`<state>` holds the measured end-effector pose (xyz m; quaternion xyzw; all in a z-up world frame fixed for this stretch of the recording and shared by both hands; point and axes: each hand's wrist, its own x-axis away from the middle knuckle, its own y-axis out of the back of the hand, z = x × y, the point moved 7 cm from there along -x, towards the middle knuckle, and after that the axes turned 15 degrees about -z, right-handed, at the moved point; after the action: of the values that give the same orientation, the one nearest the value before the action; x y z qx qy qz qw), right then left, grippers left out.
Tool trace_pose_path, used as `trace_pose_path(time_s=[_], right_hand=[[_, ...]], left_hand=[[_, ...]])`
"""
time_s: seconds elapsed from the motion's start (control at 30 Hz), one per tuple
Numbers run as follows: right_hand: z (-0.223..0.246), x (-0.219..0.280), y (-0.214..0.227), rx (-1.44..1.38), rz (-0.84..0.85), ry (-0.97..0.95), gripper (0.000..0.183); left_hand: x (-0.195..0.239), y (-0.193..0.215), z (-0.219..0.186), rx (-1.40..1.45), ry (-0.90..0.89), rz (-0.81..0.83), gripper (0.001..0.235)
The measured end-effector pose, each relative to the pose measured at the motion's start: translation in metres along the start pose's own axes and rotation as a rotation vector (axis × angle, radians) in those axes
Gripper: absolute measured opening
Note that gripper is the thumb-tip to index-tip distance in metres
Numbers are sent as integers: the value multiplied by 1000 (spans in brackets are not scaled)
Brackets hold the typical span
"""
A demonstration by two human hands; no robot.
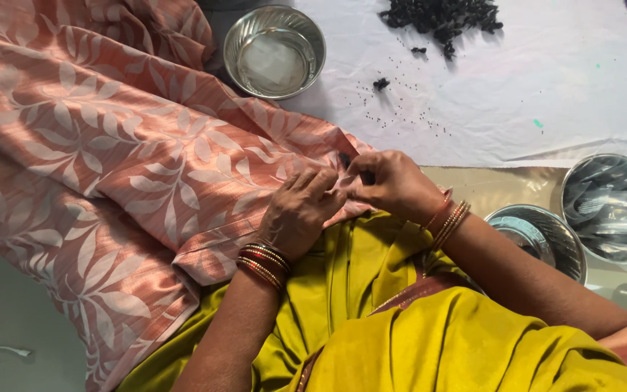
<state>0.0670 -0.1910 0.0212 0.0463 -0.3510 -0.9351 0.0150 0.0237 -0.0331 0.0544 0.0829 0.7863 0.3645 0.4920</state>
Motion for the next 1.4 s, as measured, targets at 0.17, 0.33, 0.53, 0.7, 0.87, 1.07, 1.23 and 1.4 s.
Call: trace_pose_path(time_s=[0.17, 0.33, 0.53, 0.7, 0.87, 1.07, 1.23, 1.4], right_hand=[[-7, 1, -17, -50, 127, -6, 28], [9, -5, 2, 298, -55, 16, 22], [-19, -4, -10, -38, 108, -114, 27], [2, -2, -18, -197, 139, -74, 24], [9, -8, -16, -47, 68, -7, 25], [9, -11, -30, -203, 138, 43, 22], [12, -14, -20, -210, 171, -84, 26], [15, -13, -9, -119, 111, -17, 27]], left_hand=[[11, -9, -3, 37, -65, -28, 16], [-2, 1, -12, 37, -85, -11, 17], [-10, -4, 16, 95, 263, -41, 87], [-8, -14, 21, 102, 410, 59, 92], [-9, -17, 23, 156, 473, 84, 79], [-3, -21, 36, 78, 538, -4, 60], [5, -26, 41, 34, 543, 35, 31], [-9, -6, 31, 112, 447, -55, 55]])
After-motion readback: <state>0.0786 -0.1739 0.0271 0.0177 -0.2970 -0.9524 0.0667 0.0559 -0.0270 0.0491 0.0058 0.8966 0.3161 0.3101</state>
